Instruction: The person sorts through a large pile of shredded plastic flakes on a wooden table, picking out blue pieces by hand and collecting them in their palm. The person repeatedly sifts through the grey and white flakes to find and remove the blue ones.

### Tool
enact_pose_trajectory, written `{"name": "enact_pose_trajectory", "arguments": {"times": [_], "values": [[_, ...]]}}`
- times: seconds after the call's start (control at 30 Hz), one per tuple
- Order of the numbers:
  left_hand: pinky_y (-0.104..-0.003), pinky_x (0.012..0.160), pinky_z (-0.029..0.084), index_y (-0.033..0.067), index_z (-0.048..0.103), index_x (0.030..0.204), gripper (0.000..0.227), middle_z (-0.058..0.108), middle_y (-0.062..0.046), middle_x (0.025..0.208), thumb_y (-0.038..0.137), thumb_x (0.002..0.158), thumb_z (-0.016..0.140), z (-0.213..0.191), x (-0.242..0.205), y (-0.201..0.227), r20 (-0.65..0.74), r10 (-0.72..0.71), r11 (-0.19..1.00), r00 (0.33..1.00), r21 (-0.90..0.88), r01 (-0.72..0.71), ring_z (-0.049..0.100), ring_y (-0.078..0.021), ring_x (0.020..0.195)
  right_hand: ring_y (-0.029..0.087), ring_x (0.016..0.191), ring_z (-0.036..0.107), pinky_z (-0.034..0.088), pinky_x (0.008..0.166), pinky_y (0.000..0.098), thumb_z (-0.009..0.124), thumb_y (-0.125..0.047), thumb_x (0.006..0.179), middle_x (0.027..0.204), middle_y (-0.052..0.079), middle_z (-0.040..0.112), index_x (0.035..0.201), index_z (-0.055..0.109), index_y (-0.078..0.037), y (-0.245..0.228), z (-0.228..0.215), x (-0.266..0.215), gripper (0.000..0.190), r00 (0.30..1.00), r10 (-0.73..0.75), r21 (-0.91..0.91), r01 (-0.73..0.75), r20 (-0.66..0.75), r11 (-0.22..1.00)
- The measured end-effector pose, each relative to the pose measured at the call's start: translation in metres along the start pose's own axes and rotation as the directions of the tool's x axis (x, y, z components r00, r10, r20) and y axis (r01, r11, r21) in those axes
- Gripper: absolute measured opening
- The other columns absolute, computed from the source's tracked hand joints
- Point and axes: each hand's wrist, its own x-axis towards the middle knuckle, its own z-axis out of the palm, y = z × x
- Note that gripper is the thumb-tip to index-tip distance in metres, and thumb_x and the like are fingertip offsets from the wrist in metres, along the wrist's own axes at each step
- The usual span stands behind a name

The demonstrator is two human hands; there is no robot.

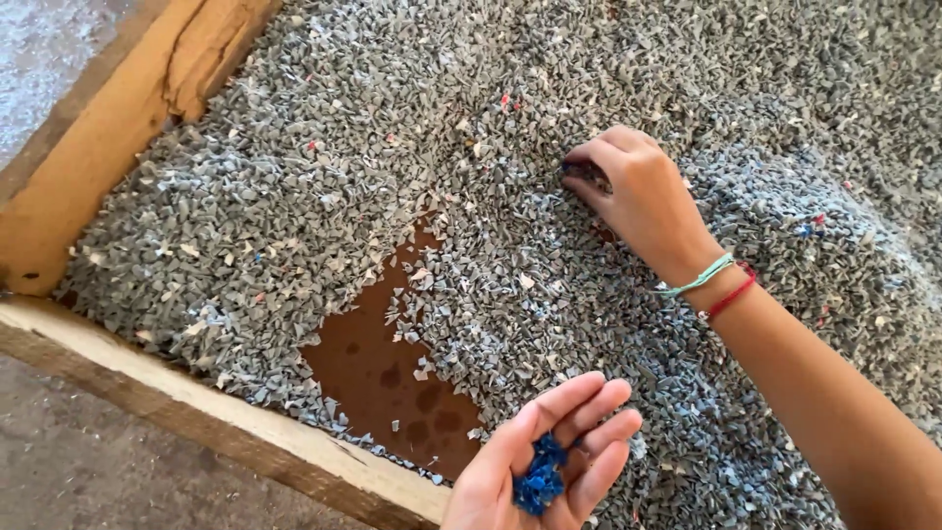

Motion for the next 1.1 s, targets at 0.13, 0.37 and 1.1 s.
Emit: {"name": "enact_pose_trajectory", "arguments": {"times": [0.13, 0.37, 1.1], "values": [[-0.047, 0.107, 0.051, -0.0153, 0.058, 0.146, 0.060, 0.064, -0.034, 0.148, 0.022, 0.102, 0.045, -0.005, 0.001, 0.000, 0.050, -0.011, 0.999, 0.999, -0.032, 0.012, 0.059, -0.0462, 0.135, 0.028, 0.089, 0.062, 0.052, 0.080, 0.0390, 0.077, -0.008, 0.089, 0.097, 0.015, 0.067, 0.106, 0.070, 0.001, -0.001, -0.001, 0.004, 0.020, 0.999, 0.016, 0.033, -0.016, 0.028, 0.999], [-0.046, 0.106, 0.052, -0.0134, 0.057, 0.148, 0.059, 0.063, -0.032, 0.148, 0.022, 0.102, 0.045, -0.009, 0.005, -0.001, 0.125, -0.004, 1.000, 0.992, -0.028, 0.008, 0.059, -0.0452, 0.135, 0.029, 0.090, 0.060, 0.051, 0.079, 0.0399, 0.074, -0.005, 0.089, 0.093, 0.015, 0.062, 0.100, 0.066, 0.002, 0.005, 0.007, 0.009, 0.015, 0.998, 0.038, -0.008, -0.038, 0.043, 0.999], [-0.044, 0.092, 0.059, -0.0069, 0.065, 0.144, 0.049, 0.071, -0.027, 0.135, 0.016, 0.104, 0.049, -0.016, 0.024, -0.015, 0.085, -0.004, 1.000, 0.996, -0.011, 0.005, 0.069, -0.0340, 0.113, 0.009, 0.129, 0.053, 0.036, 0.111, 0.0324, 0.040, -0.033, 0.098, 0.140, -0.008, 0.060, 0.139, 0.057, -0.025, -0.081, -0.060, -0.176, 0.045, 0.797, -0.078, 0.193, -0.049, 0.599, 0.980]]}}
